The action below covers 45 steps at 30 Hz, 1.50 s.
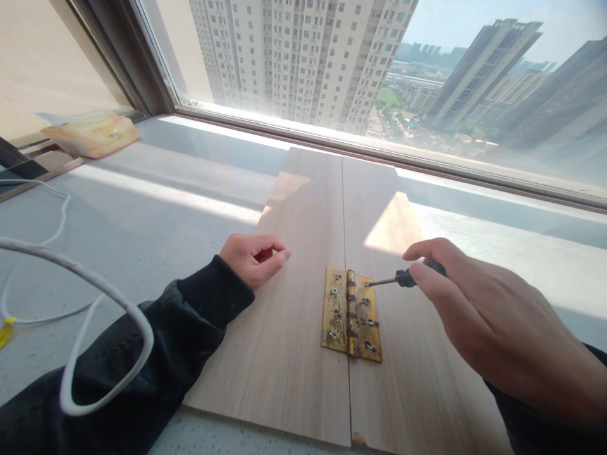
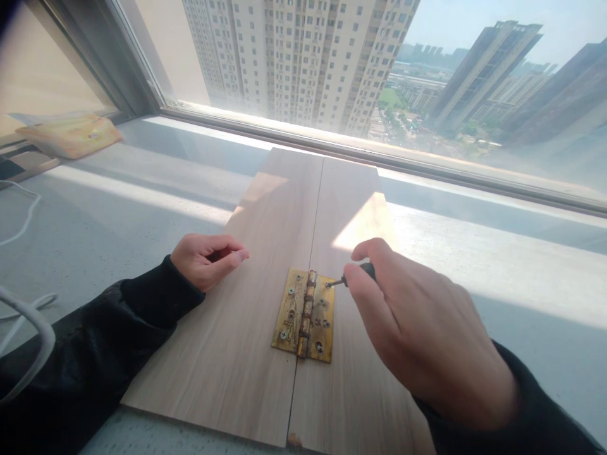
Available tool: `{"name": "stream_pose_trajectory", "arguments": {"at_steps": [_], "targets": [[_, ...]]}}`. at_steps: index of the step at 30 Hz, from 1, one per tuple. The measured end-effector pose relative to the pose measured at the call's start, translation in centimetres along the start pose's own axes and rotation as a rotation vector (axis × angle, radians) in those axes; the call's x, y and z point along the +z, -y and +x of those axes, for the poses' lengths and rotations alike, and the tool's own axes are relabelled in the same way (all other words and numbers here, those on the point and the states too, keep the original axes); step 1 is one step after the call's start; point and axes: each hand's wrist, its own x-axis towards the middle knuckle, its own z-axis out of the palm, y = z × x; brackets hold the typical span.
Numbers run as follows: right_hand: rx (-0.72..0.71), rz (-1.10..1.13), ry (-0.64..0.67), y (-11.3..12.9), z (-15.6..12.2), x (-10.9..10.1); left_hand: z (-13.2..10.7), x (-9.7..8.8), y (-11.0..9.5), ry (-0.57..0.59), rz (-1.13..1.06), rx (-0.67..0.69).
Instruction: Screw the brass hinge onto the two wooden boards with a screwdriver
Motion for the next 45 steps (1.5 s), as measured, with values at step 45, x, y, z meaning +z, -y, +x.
{"name": "stream_pose_trajectory", "arguments": {"at_steps": [45], "targets": [[-0.341,-0.106,-0.167,-1.3,-0.7,-0.4,0.2,-0.1,0.1,0.011,-0.001,0.012]]}}
